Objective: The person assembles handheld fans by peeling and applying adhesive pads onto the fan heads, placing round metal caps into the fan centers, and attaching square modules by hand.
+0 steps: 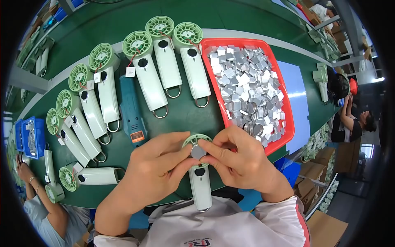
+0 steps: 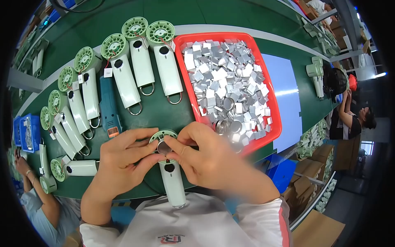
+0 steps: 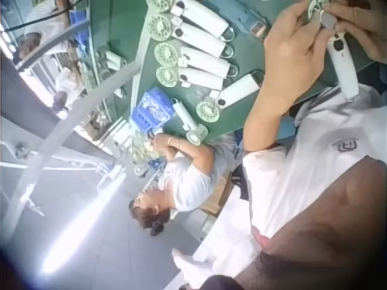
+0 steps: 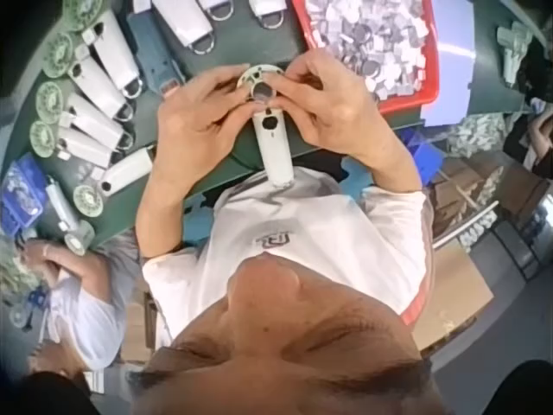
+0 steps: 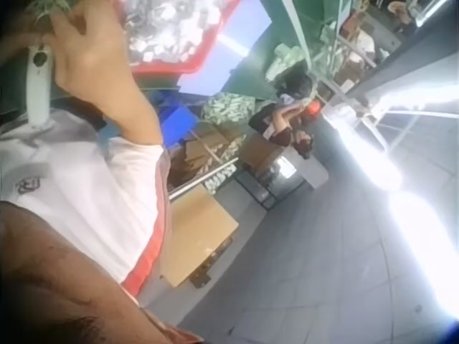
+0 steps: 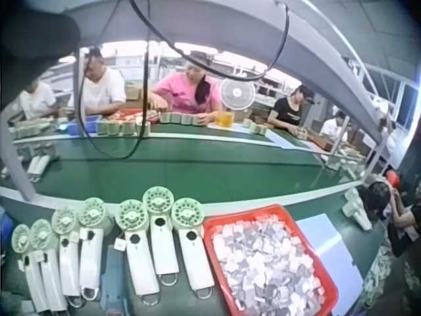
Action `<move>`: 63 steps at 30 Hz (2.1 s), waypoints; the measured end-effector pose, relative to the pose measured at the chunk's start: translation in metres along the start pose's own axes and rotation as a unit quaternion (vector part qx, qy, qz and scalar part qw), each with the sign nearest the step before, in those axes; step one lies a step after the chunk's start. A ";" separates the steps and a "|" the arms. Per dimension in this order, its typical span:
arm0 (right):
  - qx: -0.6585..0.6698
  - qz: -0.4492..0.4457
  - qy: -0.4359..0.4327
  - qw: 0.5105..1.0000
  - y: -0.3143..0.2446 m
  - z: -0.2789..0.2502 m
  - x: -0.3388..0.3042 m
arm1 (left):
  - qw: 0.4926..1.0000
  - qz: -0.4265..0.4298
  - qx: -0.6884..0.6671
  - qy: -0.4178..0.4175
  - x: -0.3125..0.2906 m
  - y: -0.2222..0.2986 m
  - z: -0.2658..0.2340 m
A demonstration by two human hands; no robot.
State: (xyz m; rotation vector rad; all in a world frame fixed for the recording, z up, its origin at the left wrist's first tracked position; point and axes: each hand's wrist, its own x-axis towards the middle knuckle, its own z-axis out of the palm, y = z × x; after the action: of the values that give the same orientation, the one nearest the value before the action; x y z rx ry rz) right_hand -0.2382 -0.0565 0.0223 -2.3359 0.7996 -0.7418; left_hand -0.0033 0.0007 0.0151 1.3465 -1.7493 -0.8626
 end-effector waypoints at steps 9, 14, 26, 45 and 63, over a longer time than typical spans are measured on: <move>-0.011 -0.004 -0.030 0.999 -0.002 -0.003 0.003 | 1.000 -0.011 -0.015 -0.025 0.003 0.005 -0.002; 0.004 0.001 -0.036 0.999 -0.002 -0.005 0.004 | 0.999 0.015 -0.013 -0.032 0.006 0.006 -0.003; -0.003 0.000 -0.034 0.999 -0.002 -0.003 0.003 | 0.999 0.021 0.017 -0.047 0.006 0.008 -0.006; 0.009 0.022 -0.023 0.999 -0.006 -0.001 0.003 | 0.997 0.036 0.034 -0.051 0.005 0.008 -0.005; 0.012 -0.028 0.037 0.999 0.011 0.003 0.004 | 0.995 0.079 0.049 -0.023 0.009 -0.008 -0.008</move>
State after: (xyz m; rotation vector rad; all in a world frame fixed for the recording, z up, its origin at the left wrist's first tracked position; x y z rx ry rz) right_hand -0.2379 -0.0654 0.0145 -2.3284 0.7552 -0.8609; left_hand 0.0059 -0.0101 0.0131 1.2393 -1.9262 -0.7346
